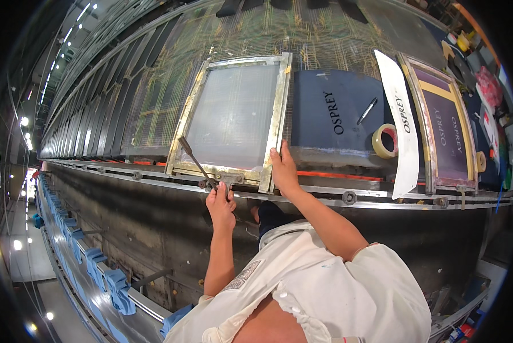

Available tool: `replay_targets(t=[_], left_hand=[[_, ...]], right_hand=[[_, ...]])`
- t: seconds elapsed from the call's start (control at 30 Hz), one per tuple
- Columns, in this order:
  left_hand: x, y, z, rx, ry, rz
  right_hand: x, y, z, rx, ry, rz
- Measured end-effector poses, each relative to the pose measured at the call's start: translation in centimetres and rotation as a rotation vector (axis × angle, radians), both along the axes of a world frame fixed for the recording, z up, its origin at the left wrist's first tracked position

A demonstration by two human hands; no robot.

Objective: The person places a white paper template on a rectangular frame, marks it with a pen, removes the template, and then applies a white adhesive from a tube along the inner edges of the frame. The person handles the frame and adhesive tube throughout.

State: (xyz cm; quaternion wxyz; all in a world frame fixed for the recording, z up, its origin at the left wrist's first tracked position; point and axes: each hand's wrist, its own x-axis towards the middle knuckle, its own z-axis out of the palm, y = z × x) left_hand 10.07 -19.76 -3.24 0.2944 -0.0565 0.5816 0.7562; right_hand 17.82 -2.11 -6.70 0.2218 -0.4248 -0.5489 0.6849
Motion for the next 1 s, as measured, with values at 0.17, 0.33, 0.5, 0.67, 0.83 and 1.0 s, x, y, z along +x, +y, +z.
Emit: replay_targets(t=[0.17,0.33,0.5,0.67,0.83,1.0], left_hand=[[-0.2,0.1,0.6,0.041,-0.095,-0.265],[-2.1,-1.2,-0.2,-0.034,-0.066,-0.427],[-3.0,0.8,0.8,-0.093,0.068,-0.801],[-2.4,-0.2,1.6,-0.017,-0.025,-0.498],[-2.6,-3.9,5.5,-0.135,0.037,-0.616],[-3.7,-7.3,9.3,0.259,-0.036,-0.621]], right_hand=[[0.0,1.2,-1.6,0.052,0.032,-0.022],[0.3,1.4,-0.7,0.008,0.080,-0.014],[-0.8,1.4,-1.5,0.098,0.065,-0.099],[0.4,1.5,-1.3,-0.210,0.166,-0.175],[-0.7,1.8,-0.3,-0.290,0.162,-0.031],[1.2,2.0,7.4,-0.240,0.302,-0.040]])
